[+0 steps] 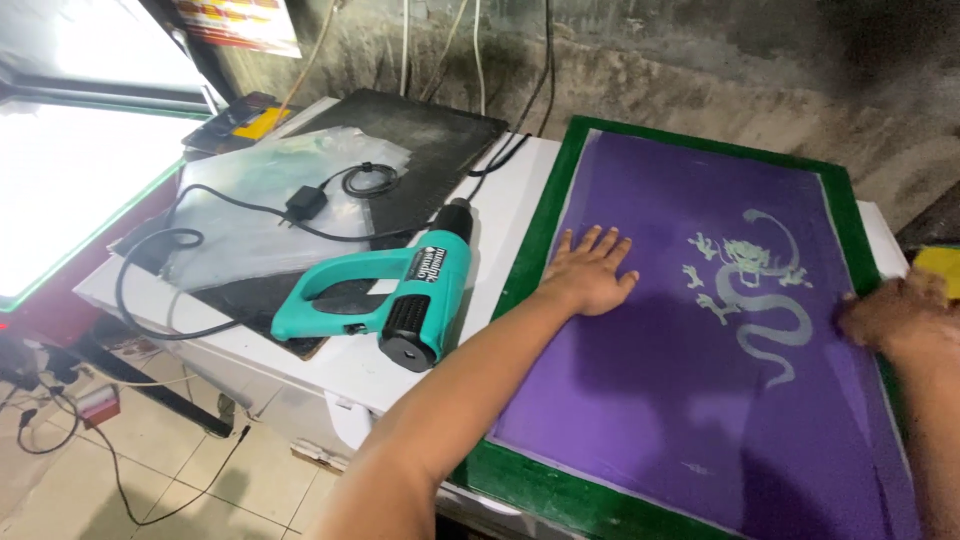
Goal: The person rubs the mesh surface of a screen printing frame with their hands and uses a small tool to press the mesh into the frame's edges.
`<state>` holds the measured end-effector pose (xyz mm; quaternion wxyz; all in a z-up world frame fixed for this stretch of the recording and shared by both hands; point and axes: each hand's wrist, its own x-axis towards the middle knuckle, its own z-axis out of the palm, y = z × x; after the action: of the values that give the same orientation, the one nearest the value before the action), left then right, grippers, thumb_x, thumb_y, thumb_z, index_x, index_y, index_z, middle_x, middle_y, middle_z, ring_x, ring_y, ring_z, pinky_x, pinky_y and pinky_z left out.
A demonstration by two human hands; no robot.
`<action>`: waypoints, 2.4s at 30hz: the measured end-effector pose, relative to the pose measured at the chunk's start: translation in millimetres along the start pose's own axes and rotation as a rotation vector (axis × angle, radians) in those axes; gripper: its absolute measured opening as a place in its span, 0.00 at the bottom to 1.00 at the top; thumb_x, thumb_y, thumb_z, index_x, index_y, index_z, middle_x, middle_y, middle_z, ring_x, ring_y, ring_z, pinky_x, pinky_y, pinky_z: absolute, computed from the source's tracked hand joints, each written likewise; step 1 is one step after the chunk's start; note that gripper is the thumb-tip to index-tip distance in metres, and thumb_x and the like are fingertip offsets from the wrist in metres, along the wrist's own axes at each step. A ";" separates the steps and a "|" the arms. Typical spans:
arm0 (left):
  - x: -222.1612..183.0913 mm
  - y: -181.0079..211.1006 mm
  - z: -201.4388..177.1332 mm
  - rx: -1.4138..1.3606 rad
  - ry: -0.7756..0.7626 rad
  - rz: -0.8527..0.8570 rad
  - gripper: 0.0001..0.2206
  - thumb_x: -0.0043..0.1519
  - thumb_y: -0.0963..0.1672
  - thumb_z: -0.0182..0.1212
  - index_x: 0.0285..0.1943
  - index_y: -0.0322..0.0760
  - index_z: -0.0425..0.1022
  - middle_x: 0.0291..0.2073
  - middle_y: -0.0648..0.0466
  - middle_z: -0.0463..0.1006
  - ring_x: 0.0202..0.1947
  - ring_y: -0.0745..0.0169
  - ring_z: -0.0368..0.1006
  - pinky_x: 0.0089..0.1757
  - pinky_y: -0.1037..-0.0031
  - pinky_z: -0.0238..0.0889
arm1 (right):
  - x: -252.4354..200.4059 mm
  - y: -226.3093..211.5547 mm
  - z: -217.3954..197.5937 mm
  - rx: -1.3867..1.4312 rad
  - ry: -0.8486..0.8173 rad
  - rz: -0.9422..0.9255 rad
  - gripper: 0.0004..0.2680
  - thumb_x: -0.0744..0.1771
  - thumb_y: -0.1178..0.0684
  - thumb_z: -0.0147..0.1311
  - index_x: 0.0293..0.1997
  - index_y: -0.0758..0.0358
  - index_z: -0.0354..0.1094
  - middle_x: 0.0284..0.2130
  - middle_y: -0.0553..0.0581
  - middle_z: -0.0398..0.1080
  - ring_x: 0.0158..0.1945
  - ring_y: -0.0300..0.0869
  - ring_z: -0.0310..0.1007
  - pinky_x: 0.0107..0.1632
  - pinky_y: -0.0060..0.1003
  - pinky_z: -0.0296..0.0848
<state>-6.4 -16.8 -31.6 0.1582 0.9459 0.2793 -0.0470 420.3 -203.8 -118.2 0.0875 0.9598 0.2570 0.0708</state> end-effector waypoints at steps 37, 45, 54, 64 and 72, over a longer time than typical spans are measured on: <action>-21.1 40.2 46.2 -0.038 0.113 0.159 0.27 0.71 0.47 0.35 0.79 0.34 0.53 0.78 0.44 0.51 0.79 0.44 0.42 0.69 0.36 0.27 | -208.5 -120.1 -89.4 0.353 -0.222 -0.847 0.27 0.72 0.32 0.29 0.80 0.50 0.39 0.77 0.63 0.44 0.79 0.56 0.40 0.78 0.58 0.37; -61.5 -21.2 32.2 0.113 0.127 -0.334 0.40 0.66 0.62 0.27 0.81 0.36 0.38 0.79 0.36 0.38 0.79 0.38 0.30 0.69 0.40 0.22 | -171.2 46.3 -85.5 0.000 -0.466 0.106 0.23 0.68 0.32 0.31 0.76 0.23 0.37 0.81 0.51 0.14 0.83 0.58 0.10 0.66 0.81 0.15; -192.4 98.5 31.6 -0.053 -0.131 0.164 0.34 0.70 0.55 0.33 0.82 0.37 0.33 0.80 0.44 0.31 0.80 0.46 0.24 0.70 0.48 0.19 | -349.1 -34.3 -116.9 -0.007 0.202 -0.730 0.18 0.72 0.44 0.28 0.70 0.56 0.50 0.61 0.76 0.62 0.58 0.68 0.72 0.54 0.69 0.72; -210.3 70.3 55.8 -0.058 -0.141 0.131 0.34 0.66 0.59 0.27 0.82 0.50 0.36 0.81 0.59 0.33 0.80 0.59 0.23 0.71 0.54 0.16 | -401.6 -6.8 -110.3 0.595 -0.316 -0.441 0.24 0.70 0.36 0.31 0.75 0.52 0.49 0.75 0.53 0.49 0.79 0.46 0.43 0.77 0.54 0.35; -217.3 42.8 77.6 -0.068 0.063 0.179 0.36 0.66 0.61 0.32 0.81 0.43 0.44 0.80 0.49 0.40 0.79 0.49 0.29 0.70 0.50 0.20 | -394.1 45.2 -75.0 0.505 -0.131 -0.296 0.28 0.69 0.31 0.28 0.76 0.54 0.48 0.76 0.53 0.47 0.80 0.45 0.40 0.76 0.55 0.37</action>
<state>-165.7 -187.7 -54.8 0.1848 0.9622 0.2000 0.0064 90.4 -431.8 -71.8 -0.1285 0.9057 0.3977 -0.0710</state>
